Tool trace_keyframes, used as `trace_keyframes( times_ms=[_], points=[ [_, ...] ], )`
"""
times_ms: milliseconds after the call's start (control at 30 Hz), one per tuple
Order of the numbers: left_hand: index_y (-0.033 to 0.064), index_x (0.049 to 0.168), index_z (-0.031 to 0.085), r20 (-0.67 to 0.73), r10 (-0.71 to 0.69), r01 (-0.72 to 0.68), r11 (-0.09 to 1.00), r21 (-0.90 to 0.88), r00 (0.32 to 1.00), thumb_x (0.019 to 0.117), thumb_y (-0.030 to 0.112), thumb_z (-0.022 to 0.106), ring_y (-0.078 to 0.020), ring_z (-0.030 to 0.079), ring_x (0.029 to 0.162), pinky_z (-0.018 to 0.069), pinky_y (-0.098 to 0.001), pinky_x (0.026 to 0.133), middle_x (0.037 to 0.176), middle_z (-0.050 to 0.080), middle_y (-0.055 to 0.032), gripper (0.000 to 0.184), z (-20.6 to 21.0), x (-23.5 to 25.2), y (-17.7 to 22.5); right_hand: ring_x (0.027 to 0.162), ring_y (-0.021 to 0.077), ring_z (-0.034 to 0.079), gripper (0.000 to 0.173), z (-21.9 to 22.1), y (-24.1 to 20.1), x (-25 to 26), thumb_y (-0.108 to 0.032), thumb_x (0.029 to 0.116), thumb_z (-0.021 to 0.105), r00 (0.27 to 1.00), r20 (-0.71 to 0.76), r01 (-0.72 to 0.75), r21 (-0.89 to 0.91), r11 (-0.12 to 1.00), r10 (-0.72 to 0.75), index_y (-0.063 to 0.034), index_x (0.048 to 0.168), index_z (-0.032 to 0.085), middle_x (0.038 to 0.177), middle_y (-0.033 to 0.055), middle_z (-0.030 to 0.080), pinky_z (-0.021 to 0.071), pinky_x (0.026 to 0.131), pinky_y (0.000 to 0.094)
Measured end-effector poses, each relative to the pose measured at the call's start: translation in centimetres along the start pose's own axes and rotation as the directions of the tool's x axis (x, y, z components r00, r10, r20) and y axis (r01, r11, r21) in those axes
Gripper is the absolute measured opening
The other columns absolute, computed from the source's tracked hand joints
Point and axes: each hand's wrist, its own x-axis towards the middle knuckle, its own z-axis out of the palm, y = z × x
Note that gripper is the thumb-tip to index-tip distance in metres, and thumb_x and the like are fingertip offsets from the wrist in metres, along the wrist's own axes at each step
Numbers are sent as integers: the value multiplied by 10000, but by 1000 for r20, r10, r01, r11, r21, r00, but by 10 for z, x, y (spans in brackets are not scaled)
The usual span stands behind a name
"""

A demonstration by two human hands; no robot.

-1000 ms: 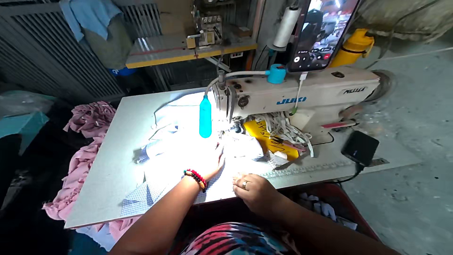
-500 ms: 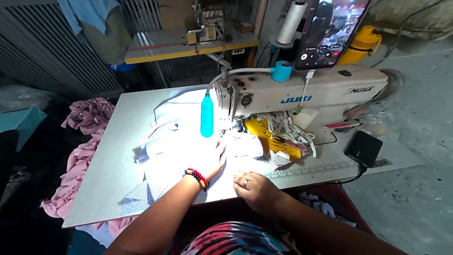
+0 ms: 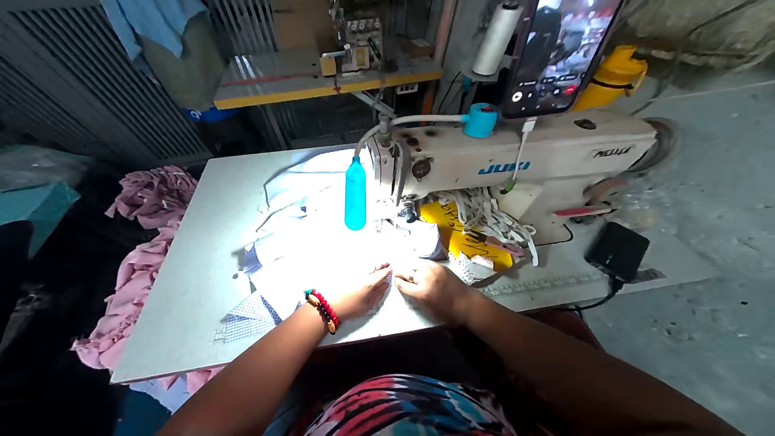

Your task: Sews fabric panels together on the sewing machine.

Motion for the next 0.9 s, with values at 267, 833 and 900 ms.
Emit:
trace_keyframes(
  times_ms=[267,833,900],
  points=[
    [34,1512,494,144,-114,109,993,38,983,1065,432,449,-299,524,1395,390,-475,1153,1545,503,-170,601,-17,11,-19,866,307,731,229,8,17,22,-64,982,530,999,29,-32,-36,999,33,-21,1006,754,943,152,747,604,756,444],
    [126,1464,565,140,-333,316,940,129,933,1076,514,346,-233,533,1376,401,-482,1142,1514,547,-67,591,-32,30,-31,1276,242,616,276,30,31,45,-227,1008,563,907,104,-415,67,907,408,-164,1161,784,1237,63,732,422,1137,460],
    [132,1449,577,126,-341,322,935,147,932,1073,521,341,-233,538,1370,407,-488,1138,1506,554,-61,590,-31,31,-33,1265,254,617,292,30,31,48,-245,1012,557,891,103,-452,98,887,442,-168,1187,778,1231,73,731,423,1127,468]
  ],
)
